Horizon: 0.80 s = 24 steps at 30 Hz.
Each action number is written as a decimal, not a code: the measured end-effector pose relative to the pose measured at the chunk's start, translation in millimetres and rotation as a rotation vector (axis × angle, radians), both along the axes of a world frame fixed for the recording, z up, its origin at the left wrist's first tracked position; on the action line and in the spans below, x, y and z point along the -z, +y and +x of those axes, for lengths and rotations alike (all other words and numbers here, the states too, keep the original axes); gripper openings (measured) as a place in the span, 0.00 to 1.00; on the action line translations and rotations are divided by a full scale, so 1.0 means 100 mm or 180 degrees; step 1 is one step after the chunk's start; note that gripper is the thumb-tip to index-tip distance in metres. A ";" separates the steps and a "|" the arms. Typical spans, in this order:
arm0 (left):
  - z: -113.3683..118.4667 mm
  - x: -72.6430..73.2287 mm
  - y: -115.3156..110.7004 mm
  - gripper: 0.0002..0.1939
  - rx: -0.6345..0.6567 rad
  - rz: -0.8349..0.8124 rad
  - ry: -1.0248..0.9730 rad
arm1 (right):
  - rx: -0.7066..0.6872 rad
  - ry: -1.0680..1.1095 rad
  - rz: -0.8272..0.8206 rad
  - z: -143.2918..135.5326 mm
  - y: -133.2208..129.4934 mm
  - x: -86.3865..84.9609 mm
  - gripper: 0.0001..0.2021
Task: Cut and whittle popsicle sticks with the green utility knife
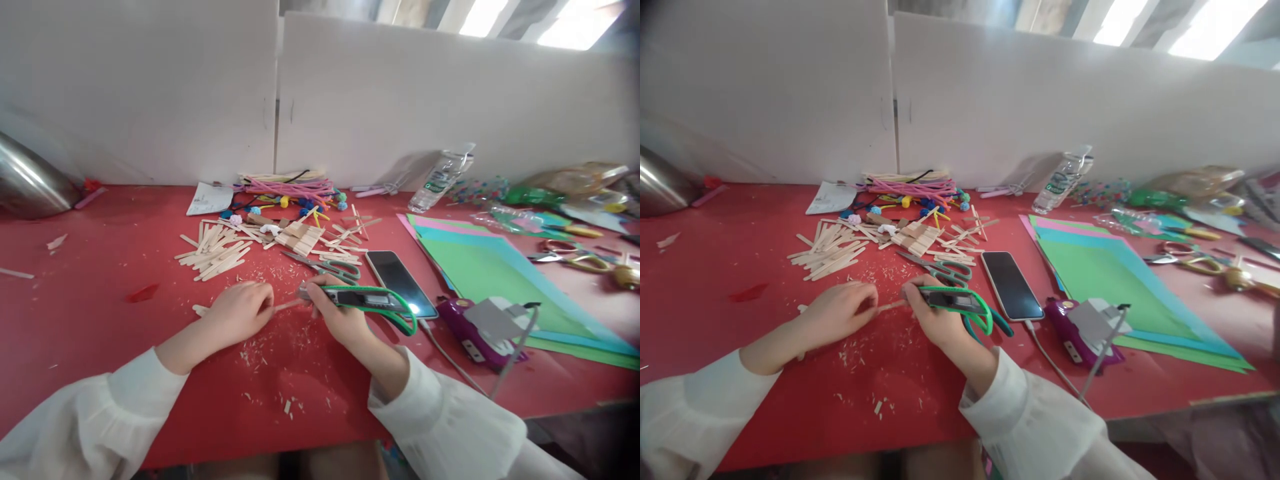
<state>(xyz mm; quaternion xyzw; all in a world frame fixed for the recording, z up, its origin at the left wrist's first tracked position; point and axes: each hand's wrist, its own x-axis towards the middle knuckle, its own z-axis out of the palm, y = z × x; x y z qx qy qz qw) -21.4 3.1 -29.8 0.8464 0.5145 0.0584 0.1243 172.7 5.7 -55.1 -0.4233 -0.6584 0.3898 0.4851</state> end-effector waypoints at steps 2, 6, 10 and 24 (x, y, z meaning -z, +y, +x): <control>0.03 0.00 0.00 0.05 -0.0351 -0.0279 -0.0298 | 0.0099 -0.0012 0.0059 0.01 0.01 0.01 0.11; 0.02 0.08 -0.03 0.12 -0.0644 -0.0420 -0.1109 | 0.0138 -0.0394 0.0240 0.04 -0.03 -0.01 0.09; -0.04 0.12 -0.07 0.13 -0.0603 -0.0293 -0.1485 | -0.0004 -0.0469 0.0251 0.05 -0.09 -0.10 0.07; -0.08 0.13 -0.08 0.06 -0.0347 0.0068 -0.0290 | -0.0550 -0.0471 -0.0028 0.00 -0.10 -0.09 0.09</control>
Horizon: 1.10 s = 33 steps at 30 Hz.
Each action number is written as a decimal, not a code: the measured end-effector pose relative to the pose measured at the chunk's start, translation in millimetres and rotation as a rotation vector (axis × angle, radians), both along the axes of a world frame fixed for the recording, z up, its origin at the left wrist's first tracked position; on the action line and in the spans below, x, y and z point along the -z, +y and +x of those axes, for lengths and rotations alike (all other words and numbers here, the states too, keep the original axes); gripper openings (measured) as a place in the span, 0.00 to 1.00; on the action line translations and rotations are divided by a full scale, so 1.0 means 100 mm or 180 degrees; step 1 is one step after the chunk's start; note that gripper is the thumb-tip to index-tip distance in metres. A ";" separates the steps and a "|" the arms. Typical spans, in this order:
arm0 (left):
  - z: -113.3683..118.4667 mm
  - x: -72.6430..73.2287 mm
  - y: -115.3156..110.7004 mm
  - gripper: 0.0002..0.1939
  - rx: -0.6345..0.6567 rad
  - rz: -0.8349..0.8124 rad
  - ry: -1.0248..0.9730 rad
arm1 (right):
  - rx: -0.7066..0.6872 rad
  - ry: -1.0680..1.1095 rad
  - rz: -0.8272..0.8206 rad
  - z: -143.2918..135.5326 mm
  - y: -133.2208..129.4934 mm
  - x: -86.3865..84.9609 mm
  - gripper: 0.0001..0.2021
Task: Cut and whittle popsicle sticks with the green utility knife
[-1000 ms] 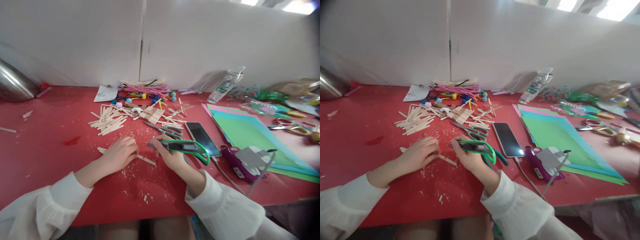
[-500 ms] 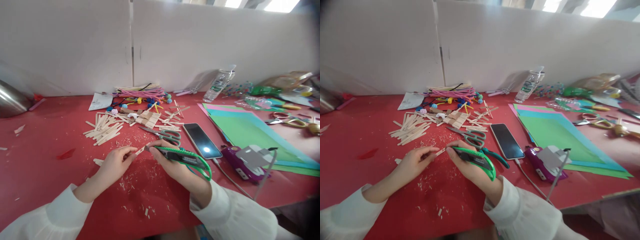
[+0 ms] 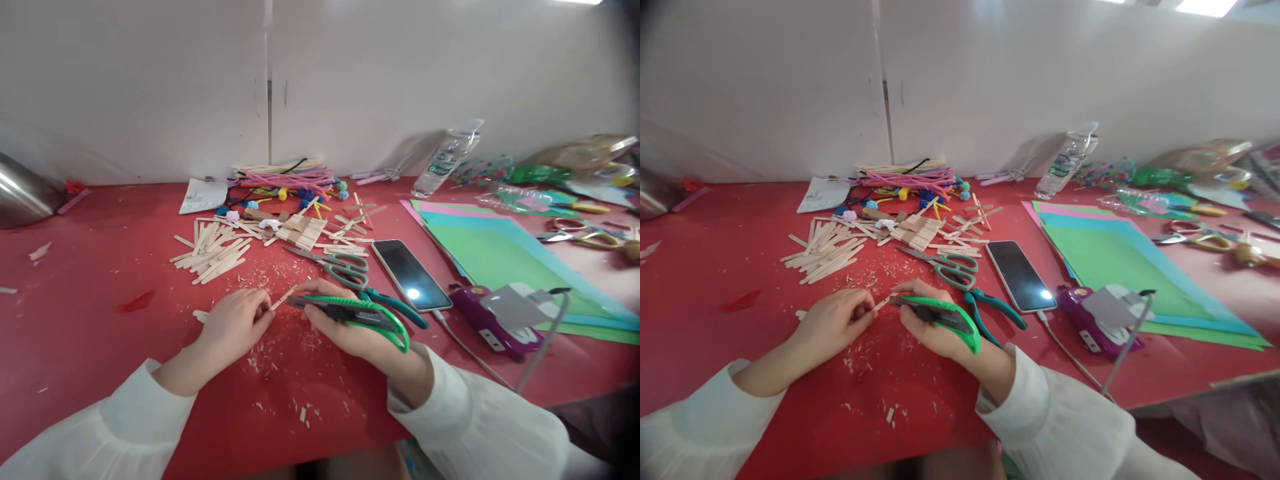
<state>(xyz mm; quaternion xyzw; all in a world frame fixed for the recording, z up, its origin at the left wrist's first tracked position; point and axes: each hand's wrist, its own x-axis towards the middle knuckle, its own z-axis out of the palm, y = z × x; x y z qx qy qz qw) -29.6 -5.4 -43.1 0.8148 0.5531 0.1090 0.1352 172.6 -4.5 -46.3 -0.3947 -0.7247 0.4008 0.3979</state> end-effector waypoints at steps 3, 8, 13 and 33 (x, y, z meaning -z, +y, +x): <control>0.00 0.00 0.00 0.06 -0.0021 -0.0087 -0.0124 | -0.0069 -0.0188 -0.0097 -0.01 -0.02 -0.08 0.07; 0.02 0.00 -0.01 0.09 -0.0295 -0.0345 -0.0474 | 0.0055 -0.0128 -0.0007 -0.02 -0.06 -0.08 0.06; 0.01 0.01 -0.02 0.12 -0.0218 -0.0557 -0.1355 | 0.0305 -0.0023 0.0111 -0.03 -0.15 -0.16 0.06; 0.12 0.00 -0.14 0.09 -0.0313 -0.0610 -0.2223 | 0.0643 0.0500 0.0220 -0.12 -0.27 -0.11 0.03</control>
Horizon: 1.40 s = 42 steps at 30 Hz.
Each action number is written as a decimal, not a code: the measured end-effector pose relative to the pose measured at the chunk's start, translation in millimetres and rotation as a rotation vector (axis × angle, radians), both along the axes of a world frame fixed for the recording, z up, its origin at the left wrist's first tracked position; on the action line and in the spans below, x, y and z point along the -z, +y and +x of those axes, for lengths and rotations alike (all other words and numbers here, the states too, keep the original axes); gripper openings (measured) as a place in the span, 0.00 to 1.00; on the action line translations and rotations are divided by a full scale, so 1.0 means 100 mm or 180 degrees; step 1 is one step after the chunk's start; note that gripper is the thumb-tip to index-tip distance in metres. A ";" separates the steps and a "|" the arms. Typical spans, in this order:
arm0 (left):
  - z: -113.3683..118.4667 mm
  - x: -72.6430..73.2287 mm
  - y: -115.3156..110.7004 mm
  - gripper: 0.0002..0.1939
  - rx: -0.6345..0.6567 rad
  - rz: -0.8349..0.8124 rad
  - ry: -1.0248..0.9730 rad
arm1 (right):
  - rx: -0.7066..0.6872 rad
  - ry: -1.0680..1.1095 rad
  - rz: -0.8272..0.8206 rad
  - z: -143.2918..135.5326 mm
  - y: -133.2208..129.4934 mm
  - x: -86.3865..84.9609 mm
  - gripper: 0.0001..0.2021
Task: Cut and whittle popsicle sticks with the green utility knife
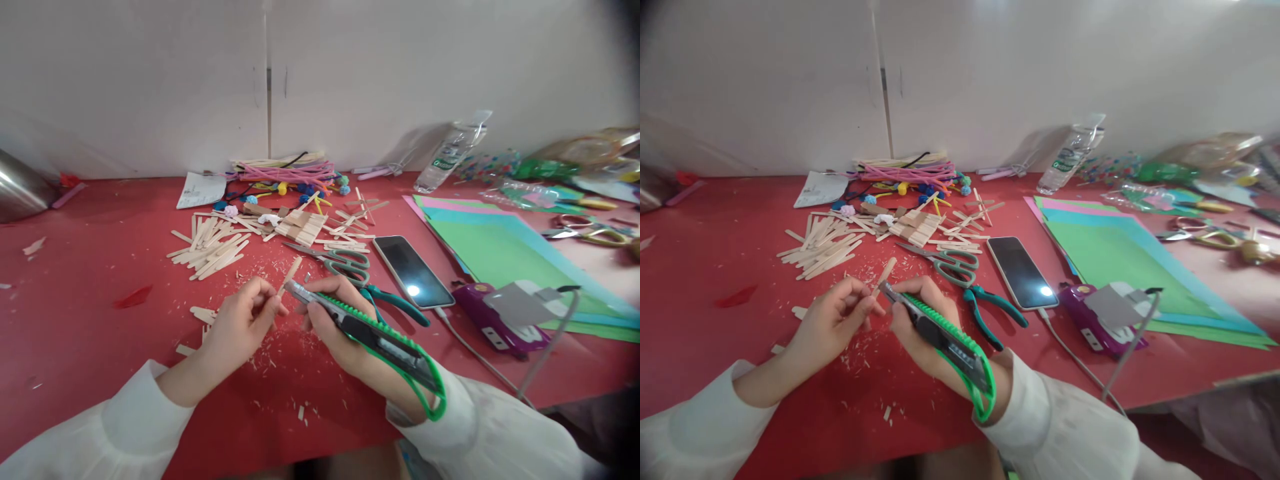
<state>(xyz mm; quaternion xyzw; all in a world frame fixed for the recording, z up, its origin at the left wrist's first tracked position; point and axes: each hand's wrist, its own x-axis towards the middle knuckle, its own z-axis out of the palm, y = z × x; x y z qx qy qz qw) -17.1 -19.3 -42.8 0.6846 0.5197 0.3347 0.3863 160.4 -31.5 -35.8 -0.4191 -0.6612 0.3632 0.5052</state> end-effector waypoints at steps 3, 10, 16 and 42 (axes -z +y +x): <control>0.04 0.02 -0.01 0.08 0.0016 -0.0118 -0.0320 | -0.0017 0.0101 -0.0056 -0.02 -0.02 0.02 0.03; 0.06 0.02 0.01 0.09 -0.0092 -0.0380 -0.0792 | 0.0156 -0.0387 0.0624 -0.02 0.01 0.02 0.06; 0.06 -0.01 -0.02 0.10 -0.0178 -0.0347 -0.0691 | 0.0106 -0.0906 0.1550 0.02 0.05 -0.01 0.10; 0.12 -0.01 0.03 0.10 -0.0331 0.0164 -0.0649 | -0.0184 0.1371 -0.0396 -0.12 0.09 0.07 0.03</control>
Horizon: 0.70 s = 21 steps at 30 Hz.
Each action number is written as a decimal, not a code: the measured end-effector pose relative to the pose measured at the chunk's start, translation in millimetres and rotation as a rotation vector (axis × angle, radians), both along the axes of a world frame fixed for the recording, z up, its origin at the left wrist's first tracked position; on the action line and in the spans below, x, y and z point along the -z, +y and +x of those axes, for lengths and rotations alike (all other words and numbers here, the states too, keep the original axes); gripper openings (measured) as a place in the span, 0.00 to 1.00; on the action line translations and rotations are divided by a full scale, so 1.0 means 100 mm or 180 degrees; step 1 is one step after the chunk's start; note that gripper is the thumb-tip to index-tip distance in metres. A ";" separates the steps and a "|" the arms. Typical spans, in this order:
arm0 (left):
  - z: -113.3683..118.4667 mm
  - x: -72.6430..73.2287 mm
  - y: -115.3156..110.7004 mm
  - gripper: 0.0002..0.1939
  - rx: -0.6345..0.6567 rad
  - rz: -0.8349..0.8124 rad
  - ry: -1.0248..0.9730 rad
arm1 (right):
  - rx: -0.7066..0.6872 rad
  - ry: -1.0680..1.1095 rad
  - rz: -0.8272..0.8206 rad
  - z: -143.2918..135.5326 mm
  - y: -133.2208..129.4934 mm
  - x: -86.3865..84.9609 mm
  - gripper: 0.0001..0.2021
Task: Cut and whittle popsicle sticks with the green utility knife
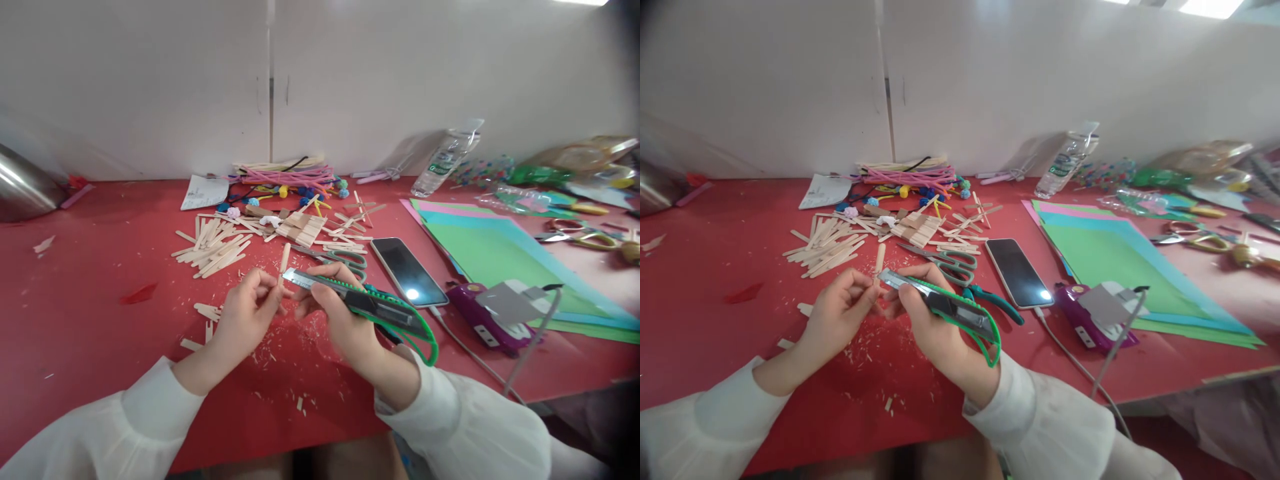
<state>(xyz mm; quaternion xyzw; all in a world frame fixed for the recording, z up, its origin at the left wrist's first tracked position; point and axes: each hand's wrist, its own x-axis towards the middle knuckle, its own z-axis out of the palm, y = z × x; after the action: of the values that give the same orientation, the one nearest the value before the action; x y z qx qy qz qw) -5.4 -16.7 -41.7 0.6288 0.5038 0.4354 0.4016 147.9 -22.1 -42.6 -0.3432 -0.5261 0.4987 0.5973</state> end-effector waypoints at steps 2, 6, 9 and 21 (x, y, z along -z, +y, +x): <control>-0.01 0.00 0.01 0.11 0.0038 -0.0132 -0.0213 | 0.0000 -0.0227 0.0107 0.02 -0.02 -0.03 0.02; -0.05 0.00 0.04 0.13 -0.0043 -0.0350 -0.0497 | 0.0534 -0.1194 0.0918 0.11 -0.03 -0.07 0.08; -0.09 0.00 0.05 0.13 -0.0137 -0.0416 -0.0579 | 0.0644 -0.1896 0.1394 0.17 0.04 -0.05 0.10; -0.14 -0.10 0.02 0.08 -0.0381 -0.0185 -0.0091 | -0.1007 -0.1227 0.0178 0.23 0.22 0.00 0.19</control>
<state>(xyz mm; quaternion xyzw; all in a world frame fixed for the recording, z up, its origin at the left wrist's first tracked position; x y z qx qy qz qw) -19.4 -14.7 -31.7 0.5794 0.5471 0.4527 0.4001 170.7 -0.6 -43.0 -0.3287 -0.6911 0.4965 0.4097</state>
